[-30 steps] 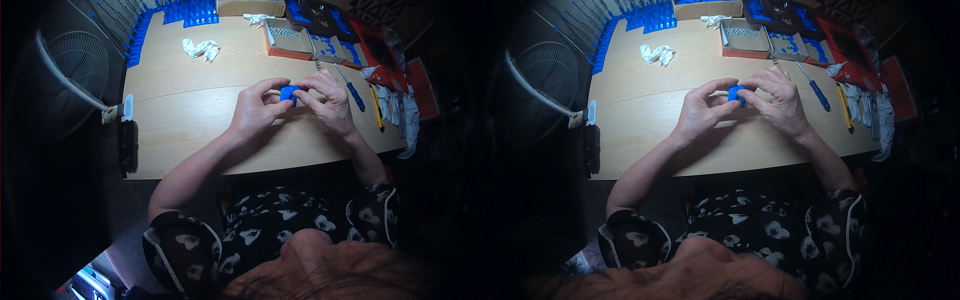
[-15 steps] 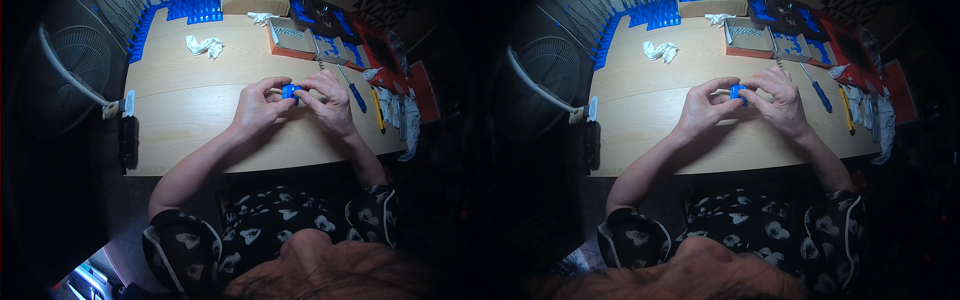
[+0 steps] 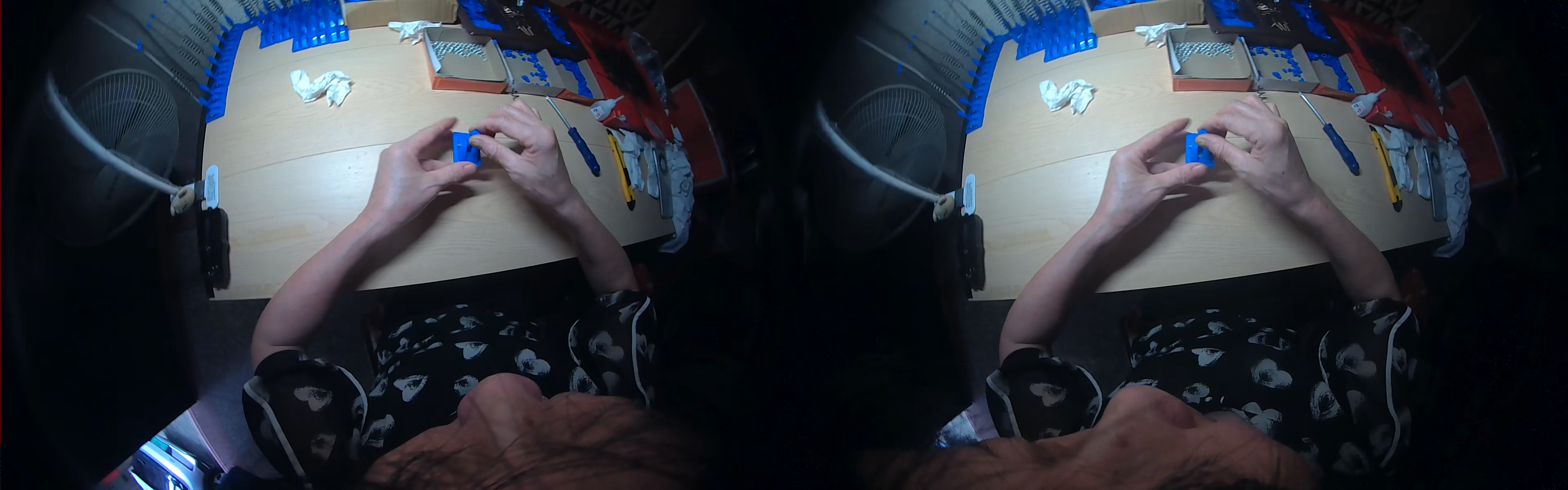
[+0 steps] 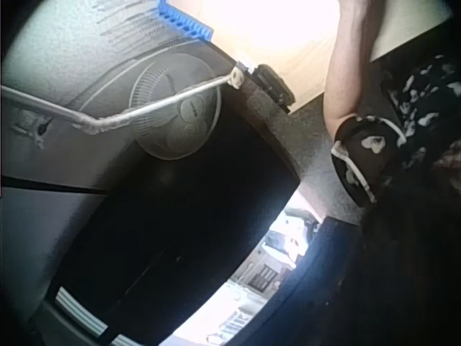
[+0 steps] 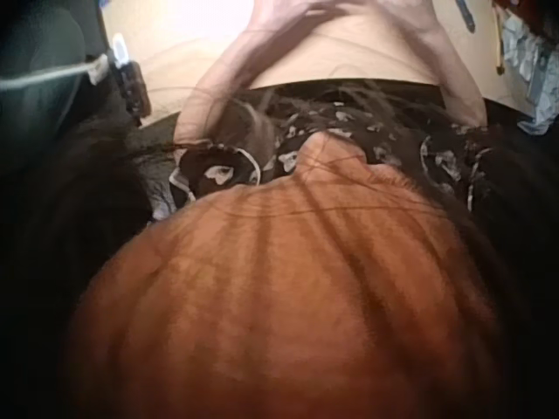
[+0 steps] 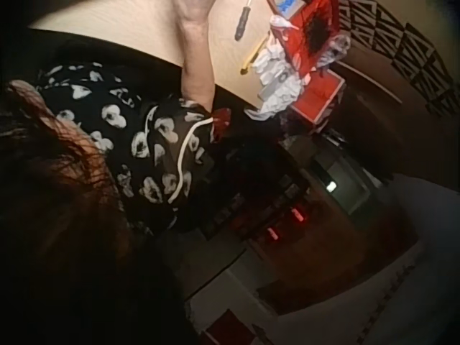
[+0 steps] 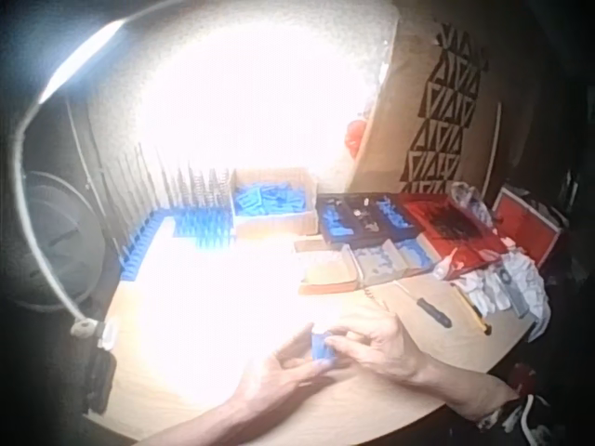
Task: The person assembles small plastic blue housings, metal springs, and metal rods into lighting fixtures on a workbench, using a screwdriver and adhesive from a bottle.
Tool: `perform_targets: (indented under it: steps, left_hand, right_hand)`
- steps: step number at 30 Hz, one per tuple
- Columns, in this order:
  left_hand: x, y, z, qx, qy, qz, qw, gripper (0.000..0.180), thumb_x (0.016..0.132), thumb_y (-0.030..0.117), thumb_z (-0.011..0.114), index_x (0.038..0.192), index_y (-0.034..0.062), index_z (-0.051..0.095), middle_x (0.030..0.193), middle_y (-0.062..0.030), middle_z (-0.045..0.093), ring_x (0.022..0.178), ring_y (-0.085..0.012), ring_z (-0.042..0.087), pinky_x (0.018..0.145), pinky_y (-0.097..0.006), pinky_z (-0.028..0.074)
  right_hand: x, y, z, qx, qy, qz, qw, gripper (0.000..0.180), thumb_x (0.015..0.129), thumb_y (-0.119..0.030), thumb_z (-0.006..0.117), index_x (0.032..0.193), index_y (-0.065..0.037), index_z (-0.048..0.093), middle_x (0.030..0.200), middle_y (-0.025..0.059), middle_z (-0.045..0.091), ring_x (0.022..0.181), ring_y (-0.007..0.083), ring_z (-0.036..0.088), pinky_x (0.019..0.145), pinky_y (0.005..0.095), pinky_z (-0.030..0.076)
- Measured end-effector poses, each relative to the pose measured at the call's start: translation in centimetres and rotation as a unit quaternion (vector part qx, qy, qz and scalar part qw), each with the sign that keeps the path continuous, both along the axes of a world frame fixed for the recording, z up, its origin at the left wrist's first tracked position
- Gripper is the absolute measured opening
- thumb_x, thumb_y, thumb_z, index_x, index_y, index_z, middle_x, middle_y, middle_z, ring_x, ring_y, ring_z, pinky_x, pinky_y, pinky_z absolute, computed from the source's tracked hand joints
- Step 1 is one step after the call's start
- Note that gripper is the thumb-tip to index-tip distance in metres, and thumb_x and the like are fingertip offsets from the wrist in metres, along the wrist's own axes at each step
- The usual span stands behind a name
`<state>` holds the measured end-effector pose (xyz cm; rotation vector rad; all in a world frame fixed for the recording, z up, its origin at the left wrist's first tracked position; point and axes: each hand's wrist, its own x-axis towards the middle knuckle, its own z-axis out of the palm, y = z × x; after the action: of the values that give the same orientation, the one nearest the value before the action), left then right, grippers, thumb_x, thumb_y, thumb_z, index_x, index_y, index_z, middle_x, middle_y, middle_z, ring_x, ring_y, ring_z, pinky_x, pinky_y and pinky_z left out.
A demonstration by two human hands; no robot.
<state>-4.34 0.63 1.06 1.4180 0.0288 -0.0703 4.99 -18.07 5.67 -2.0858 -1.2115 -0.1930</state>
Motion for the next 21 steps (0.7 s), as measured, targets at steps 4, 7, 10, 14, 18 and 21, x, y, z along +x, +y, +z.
perform_targets:
  steps: [4,7,10,14,18,21]
  left_hand:
    - [0.8,0.7,-0.9,0.054,-0.056,0.08,0.994,0.059,0.087,0.004,0.078,0.14,-0.0049,0.054,0.129,-0.0242,0.063,0.089,-0.0186,0.074,0.073,-0.028,0.062]
    - [1.4,1.4,-1.4,0.219,-0.13,0.106,0.961,0.042,0.091,0.005,0.075,0.129,-0.0027,0.063,0.124,-0.0144,0.067,0.089,-0.0147,0.073,0.076,-0.027,0.06]
    - [1.9,1.9,-2.1,0.27,-0.179,0.147,0.935,0.029,0.089,0.007,0.076,0.116,-0.0002,0.07,0.106,-0.0119,0.072,0.079,-0.0152,0.071,0.07,-0.027,0.058]
    - [2.0,2.1,-2.7,0.273,-0.163,0.157,0.935,0.022,0.09,0.007,0.075,0.111,-0.0001,0.072,0.101,-0.0096,0.073,0.076,-0.0139,0.069,0.069,-0.026,0.057]
    - [2.3,2.3,-3.0,0.265,-0.161,0.143,0.94,0.021,0.09,0.006,0.074,0.11,0.0,0.073,0.102,-0.0099,0.072,0.077,-0.0138,0.069,0.069,-0.026,0.057]
    - [3.1,1.2,-1.7,0.291,-0.159,0.116,0.936,0.021,0.09,0.006,0.075,0.109,-0.0002,0.074,0.105,-0.0111,0.071,0.08,-0.0148,0.07,0.071,-0.027,0.058]
  right_hand:
    - [3.6,-0.6,-1.5,0.004,-0.006,-0.04,0.999,0.014,0.085,-0.008,0.077,0.096,-0.001,0.074,0.089,0.0063,0.068,0.088,0.0186,0.057,0.084,0.0334,0.045]
    - [5.3,-1.1,-2.4,-0.033,-0.011,-0.064,0.997,0.016,0.087,-0.013,0.076,0.097,-0.002,0.074,0.088,0.0035,0.068,0.089,0.0178,0.058,0.085,0.0339,0.045]
    - [5.6,-1.1,-3.5,-0.004,-0.01,-0.047,0.999,0.016,0.088,-0.015,0.076,0.098,-0.002,0.074,0.088,0.0039,0.068,0.089,0.0178,0.058,0.085,0.0344,0.045]
    - [5.9,-1.6,-3.3,0.021,0.05,-0.041,0.998,0.02,0.09,-0.012,0.073,0.104,0.001,0.073,0.094,0.0065,0.069,0.095,0.0194,0.059,0.088,0.0338,0.048]
    - [6.2,-2.4,-3.2,0.056,0.107,-0.064,0.991,0.021,0.091,-0.01,0.07,0.108,0.002,0.072,0.097,0.0077,0.07,0.099,0.0199,0.06,0.088,0.033,0.05]
    - [6.4,-2.8,-3.9,0.045,0.034,-0.06,0.997,0.02,0.092,-0.008,0.068,0.109,0.002,0.072,0.098,0.0086,0.07,0.1,0.0199,0.06,0.087,0.0327,0.051]
